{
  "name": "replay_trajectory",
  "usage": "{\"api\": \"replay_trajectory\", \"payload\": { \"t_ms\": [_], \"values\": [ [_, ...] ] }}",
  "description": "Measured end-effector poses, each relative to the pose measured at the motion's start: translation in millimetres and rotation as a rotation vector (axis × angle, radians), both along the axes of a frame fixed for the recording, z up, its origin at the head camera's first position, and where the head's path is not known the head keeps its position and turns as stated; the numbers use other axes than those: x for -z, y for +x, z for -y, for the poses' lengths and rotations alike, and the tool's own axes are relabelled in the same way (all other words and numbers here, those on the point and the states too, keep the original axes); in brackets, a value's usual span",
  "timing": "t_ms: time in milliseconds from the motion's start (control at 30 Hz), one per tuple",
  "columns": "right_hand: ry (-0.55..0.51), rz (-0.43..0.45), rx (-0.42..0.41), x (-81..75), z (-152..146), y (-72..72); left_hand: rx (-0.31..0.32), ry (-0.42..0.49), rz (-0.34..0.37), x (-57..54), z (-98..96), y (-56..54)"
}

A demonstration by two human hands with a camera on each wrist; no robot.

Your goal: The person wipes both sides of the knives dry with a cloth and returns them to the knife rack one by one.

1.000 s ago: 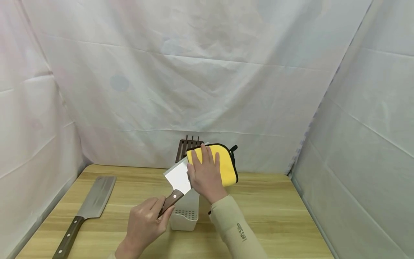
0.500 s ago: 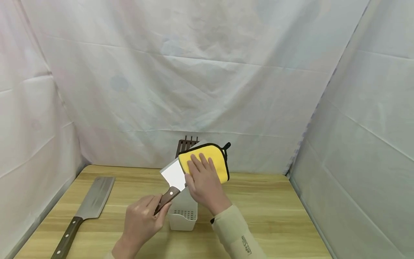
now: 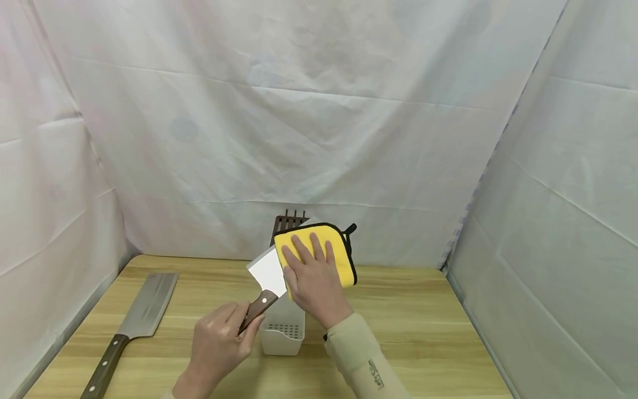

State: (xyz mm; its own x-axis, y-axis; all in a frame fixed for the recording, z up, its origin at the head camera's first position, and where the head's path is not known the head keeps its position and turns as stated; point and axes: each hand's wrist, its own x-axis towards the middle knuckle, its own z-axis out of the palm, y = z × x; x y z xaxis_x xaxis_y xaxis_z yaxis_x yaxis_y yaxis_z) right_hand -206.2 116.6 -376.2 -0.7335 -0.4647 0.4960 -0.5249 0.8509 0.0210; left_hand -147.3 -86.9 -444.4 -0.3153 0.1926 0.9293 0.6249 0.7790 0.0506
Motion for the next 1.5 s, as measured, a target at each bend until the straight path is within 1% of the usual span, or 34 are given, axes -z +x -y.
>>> {"api": "replay_trajectory", "payload": {
  "t_ms": [67,167,333,500,733,900,1000,1133,1367,1500],
  "values": [
    [0.018,0.003,0.029,-0.5,0,-1.8,0.004,0.005,-0.002,0.1,-0.6,0.8],
    [0.008,0.020,0.069,-1.9,0,-5.2,0.007,0.010,0.004,0.0,-1.3,2.5],
    [-0.044,0.095,0.124,-4.1,-2,-11.0,0.011,0.015,0.007,0.5,-1.9,3.5],
    [-0.071,0.157,0.166,-4.1,-6,-17.5,0.013,0.014,0.002,2.1,-1.9,3.5],
    [-0.110,0.190,0.183,-5.5,-12,-23.5,0.017,0.016,0.003,3.5,-1.0,3.0],
    [-0.094,0.212,0.153,-3.0,-10,-19.7,0.016,0.026,0.008,2.8,-0.1,2.5],
    [-0.075,0.188,0.117,1.4,-6,-14.1,0.010,0.032,0.015,2.9,0.8,1.8],
    [-0.065,0.122,0.078,8.1,3,-5.7,-0.001,0.035,0.028,4.2,1.8,1.0],
    [-0.057,0.008,0.041,18.1,20,8.0,-0.019,0.041,0.044,3.9,3.8,-0.1],
    [-0.042,-0.040,0.012,20.5,29,15.2,-0.023,0.043,0.060,2.1,4.5,-1.0]
  ]
}}
